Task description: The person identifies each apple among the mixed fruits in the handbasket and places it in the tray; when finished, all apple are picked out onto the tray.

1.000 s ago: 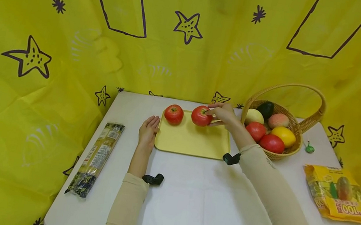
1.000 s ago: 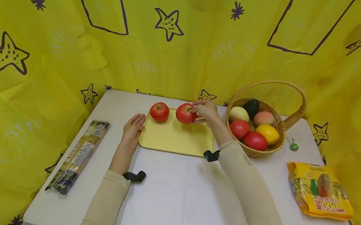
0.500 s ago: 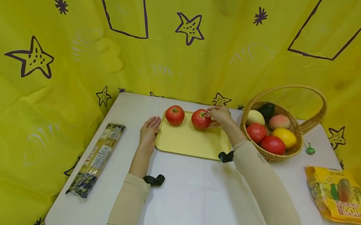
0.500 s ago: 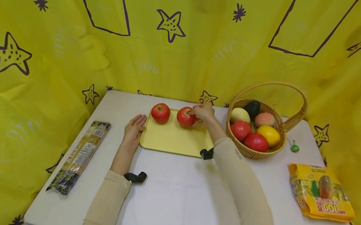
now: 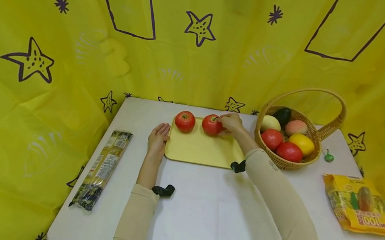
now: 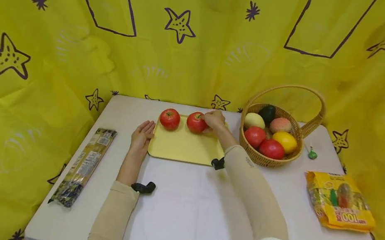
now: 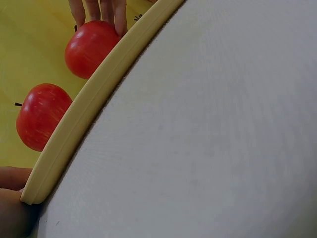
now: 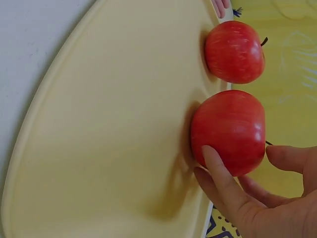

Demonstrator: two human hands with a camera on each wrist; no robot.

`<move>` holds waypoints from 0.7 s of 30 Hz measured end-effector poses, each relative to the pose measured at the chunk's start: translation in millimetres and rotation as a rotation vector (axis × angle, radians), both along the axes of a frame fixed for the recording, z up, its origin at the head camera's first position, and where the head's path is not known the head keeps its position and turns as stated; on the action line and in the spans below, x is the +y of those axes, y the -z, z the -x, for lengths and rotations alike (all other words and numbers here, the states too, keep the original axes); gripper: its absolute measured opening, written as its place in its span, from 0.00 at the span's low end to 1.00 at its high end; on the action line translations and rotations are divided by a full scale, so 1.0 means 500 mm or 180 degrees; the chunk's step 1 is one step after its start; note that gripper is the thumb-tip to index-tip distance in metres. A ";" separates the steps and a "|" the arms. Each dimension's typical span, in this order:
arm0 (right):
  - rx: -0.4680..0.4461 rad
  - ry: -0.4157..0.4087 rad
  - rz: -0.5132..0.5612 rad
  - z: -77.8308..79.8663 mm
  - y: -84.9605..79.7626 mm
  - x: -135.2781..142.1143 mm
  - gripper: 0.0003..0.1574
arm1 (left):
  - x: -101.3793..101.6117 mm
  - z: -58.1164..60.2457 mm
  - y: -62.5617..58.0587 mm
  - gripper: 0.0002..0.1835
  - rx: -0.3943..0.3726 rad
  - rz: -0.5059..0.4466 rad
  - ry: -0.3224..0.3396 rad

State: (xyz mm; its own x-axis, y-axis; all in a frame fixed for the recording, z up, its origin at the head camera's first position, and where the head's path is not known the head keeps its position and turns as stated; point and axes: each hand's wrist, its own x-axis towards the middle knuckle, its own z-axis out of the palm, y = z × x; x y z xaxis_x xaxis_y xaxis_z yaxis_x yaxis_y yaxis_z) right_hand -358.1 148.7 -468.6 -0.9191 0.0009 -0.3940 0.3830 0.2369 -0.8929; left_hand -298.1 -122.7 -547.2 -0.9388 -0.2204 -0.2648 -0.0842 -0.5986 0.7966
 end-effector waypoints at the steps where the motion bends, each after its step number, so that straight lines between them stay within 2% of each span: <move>1: -0.0006 -0.0025 0.0010 -0.002 0.000 0.003 0.31 | 0.001 0.000 0.000 0.40 -0.0001 0.0002 -0.0001; 5: 0.0054 -0.0147 0.0025 -0.017 -0.013 0.015 0.34 | 0.003 0.002 -0.001 0.40 0.0004 0.0027 -0.0014; 11: 0.0209 -0.0255 0.0106 -0.043 -0.051 0.034 0.32 | 0.002 0.007 0.002 0.40 0.0024 0.0030 -0.0018; 21: 0.0279 -0.0240 0.0118 -0.077 -0.108 0.095 0.31 | 0.001 0.006 0.005 0.41 0.0024 -0.0046 0.0000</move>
